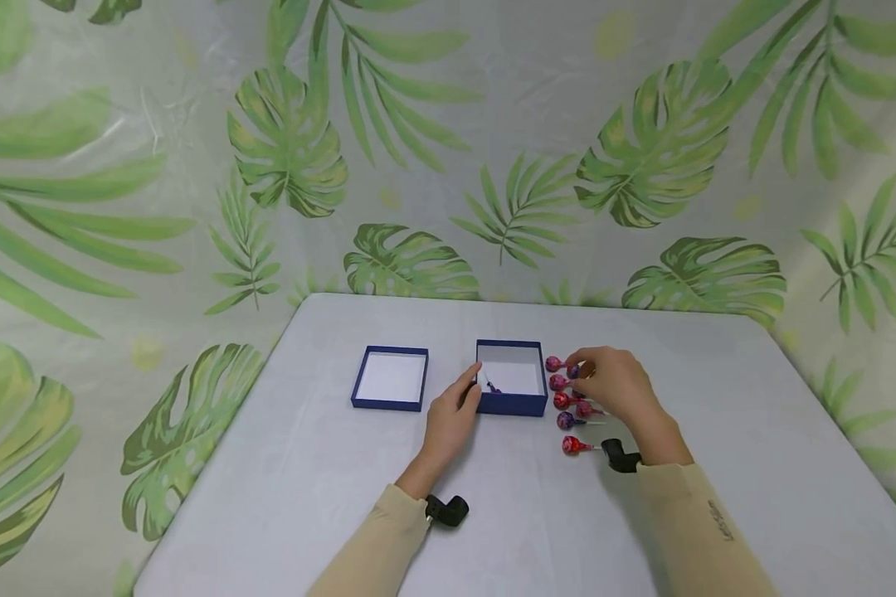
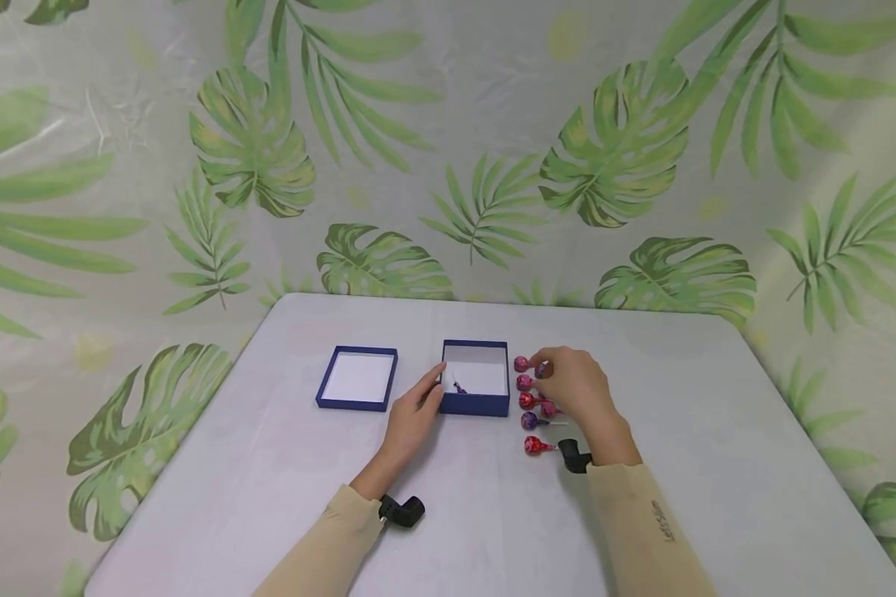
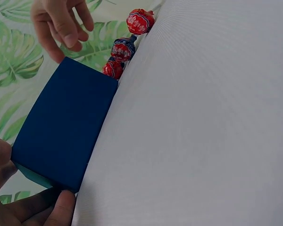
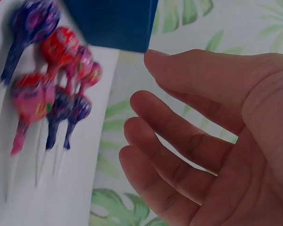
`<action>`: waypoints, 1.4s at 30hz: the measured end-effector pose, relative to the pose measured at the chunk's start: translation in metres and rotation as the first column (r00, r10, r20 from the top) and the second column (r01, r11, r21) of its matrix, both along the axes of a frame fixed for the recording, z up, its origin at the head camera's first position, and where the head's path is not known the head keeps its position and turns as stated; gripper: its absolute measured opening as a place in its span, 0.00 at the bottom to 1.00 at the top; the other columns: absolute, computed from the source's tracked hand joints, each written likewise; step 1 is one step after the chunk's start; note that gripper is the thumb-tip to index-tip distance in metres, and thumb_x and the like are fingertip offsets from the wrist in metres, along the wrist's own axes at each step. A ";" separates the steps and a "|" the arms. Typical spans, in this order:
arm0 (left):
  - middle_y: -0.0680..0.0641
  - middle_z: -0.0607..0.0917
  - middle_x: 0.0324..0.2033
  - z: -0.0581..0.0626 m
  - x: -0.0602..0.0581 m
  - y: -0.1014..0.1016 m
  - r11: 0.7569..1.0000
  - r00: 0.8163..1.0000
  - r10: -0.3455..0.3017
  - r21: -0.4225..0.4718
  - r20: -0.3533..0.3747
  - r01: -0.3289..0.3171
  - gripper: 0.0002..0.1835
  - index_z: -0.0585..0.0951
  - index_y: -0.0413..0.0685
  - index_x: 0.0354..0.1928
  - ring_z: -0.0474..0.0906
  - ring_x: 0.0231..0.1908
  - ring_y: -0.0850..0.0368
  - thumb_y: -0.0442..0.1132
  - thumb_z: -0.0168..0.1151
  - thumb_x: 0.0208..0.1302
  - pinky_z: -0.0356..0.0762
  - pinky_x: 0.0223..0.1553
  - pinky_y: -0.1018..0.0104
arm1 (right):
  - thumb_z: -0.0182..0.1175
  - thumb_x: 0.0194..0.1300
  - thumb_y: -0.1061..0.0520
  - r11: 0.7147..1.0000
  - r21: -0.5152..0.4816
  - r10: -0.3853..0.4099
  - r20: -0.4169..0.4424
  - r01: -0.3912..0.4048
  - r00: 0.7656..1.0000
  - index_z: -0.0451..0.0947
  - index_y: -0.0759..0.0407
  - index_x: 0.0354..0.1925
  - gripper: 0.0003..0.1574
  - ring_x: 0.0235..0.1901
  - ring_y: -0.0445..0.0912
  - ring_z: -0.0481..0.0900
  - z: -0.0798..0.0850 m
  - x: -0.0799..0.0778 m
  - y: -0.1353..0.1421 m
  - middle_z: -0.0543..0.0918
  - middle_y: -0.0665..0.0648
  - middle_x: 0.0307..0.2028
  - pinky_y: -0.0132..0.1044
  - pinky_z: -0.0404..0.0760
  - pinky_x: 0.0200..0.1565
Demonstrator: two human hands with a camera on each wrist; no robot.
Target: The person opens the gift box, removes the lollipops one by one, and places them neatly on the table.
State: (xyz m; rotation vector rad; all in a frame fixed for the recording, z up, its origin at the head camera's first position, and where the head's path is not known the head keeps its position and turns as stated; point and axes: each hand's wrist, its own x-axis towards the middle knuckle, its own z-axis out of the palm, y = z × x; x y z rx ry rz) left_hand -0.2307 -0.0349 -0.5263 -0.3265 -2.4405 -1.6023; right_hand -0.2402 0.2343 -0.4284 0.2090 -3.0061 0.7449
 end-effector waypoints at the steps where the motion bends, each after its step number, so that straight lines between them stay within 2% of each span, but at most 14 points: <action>1: 0.54 0.73 0.68 0.000 0.000 0.000 1.000 1.000 0.001 0.000 0.003 -0.001 0.23 0.72 0.60 0.72 0.68 0.68 0.53 0.47 0.50 0.79 0.67 0.66 0.52 | 0.69 0.62 0.56 1.000 -0.008 0.005 0.000 -0.005 1.000 0.86 0.54 0.50 0.17 0.34 0.51 0.81 0.001 -0.001 -0.003 0.86 0.56 0.36 0.46 0.81 0.34; 7: 0.55 0.73 0.68 0.001 0.000 0.000 1.000 1.000 -0.001 0.006 0.029 0.000 0.23 0.71 0.63 0.73 0.67 0.68 0.55 0.47 0.50 0.79 0.66 0.67 0.54 | 0.68 0.63 0.56 0.999 -0.034 0.028 -0.006 -0.028 1.000 0.86 0.53 0.51 0.17 0.39 0.52 0.81 0.006 -0.004 -0.020 0.86 0.56 0.39 0.51 0.80 0.42; 15: 0.55 0.74 0.67 0.001 -0.001 0.000 1.000 1.000 0.007 -0.003 0.026 -0.007 0.23 0.71 0.64 0.72 0.68 0.68 0.54 0.49 0.50 0.78 0.67 0.67 0.53 | 0.70 0.62 0.58 0.991 -0.093 0.093 -0.036 -0.096 0.995 0.86 0.51 0.50 0.16 0.36 0.49 0.79 0.000 -0.014 -0.044 0.84 0.53 0.37 0.46 0.80 0.39; 20: 0.56 0.74 0.67 -0.001 -0.003 -0.001 1.000 0.999 -0.001 -0.005 0.044 0.001 0.23 0.71 0.66 0.72 0.67 0.68 0.56 0.49 0.50 0.78 0.66 0.67 0.54 | 0.71 0.62 0.58 0.988 -0.078 0.130 -0.054 -0.134 0.990 0.87 0.51 0.49 0.16 0.37 0.48 0.79 -0.010 -0.022 -0.055 0.84 0.52 0.37 0.46 0.80 0.40; 25: 0.55 0.75 0.66 -0.002 -0.003 -0.002 1.000 0.999 -0.008 0.010 0.045 0.008 0.23 0.72 0.65 0.72 0.68 0.67 0.56 0.49 0.50 0.78 0.67 0.66 0.53 | 0.71 0.61 0.59 0.985 -0.050 0.162 -0.074 -0.166 0.984 0.87 0.53 0.49 0.16 0.36 0.48 0.79 -0.012 -0.025 -0.065 0.84 0.52 0.36 0.47 0.80 0.39; 31: 0.55 0.76 0.66 -0.001 -0.004 -0.003 1.000 0.999 -0.004 0.005 0.032 0.003 0.23 0.72 0.63 0.72 0.70 0.67 0.56 0.49 0.51 0.78 0.69 0.65 0.54 | 0.70 0.62 0.60 0.983 -0.040 0.178 -0.058 -0.180 0.982 0.87 0.54 0.49 0.16 0.36 0.47 0.79 -0.016 -0.031 -0.076 0.84 0.51 0.35 0.45 0.80 0.39; 35: 0.54 0.77 0.65 0.000 -0.005 -0.003 1.000 0.999 0.000 0.012 0.035 0.000 0.23 0.73 0.62 0.71 0.71 0.65 0.56 0.48 0.52 0.78 0.69 0.65 0.53 | 0.70 0.61 0.61 0.973 -0.043 0.225 -0.044 -0.227 0.973 0.87 0.55 0.49 0.16 0.34 0.46 0.78 -0.022 -0.039 -0.080 0.83 0.50 0.33 0.44 0.79 0.39; 42: 0.55 0.77 0.65 -0.002 -0.004 -0.002 1.000 0.999 -0.007 0.027 0.045 0.006 0.23 0.73 0.67 0.71 0.72 0.65 0.58 0.45 0.53 0.77 0.69 0.65 0.56 | 0.70 0.60 0.63 0.953 0.006 0.303 0.009 -0.303 0.953 0.87 0.52 0.49 0.17 0.36 0.46 0.80 -0.030 -0.047 -0.082 0.85 0.52 0.36 0.46 0.81 0.41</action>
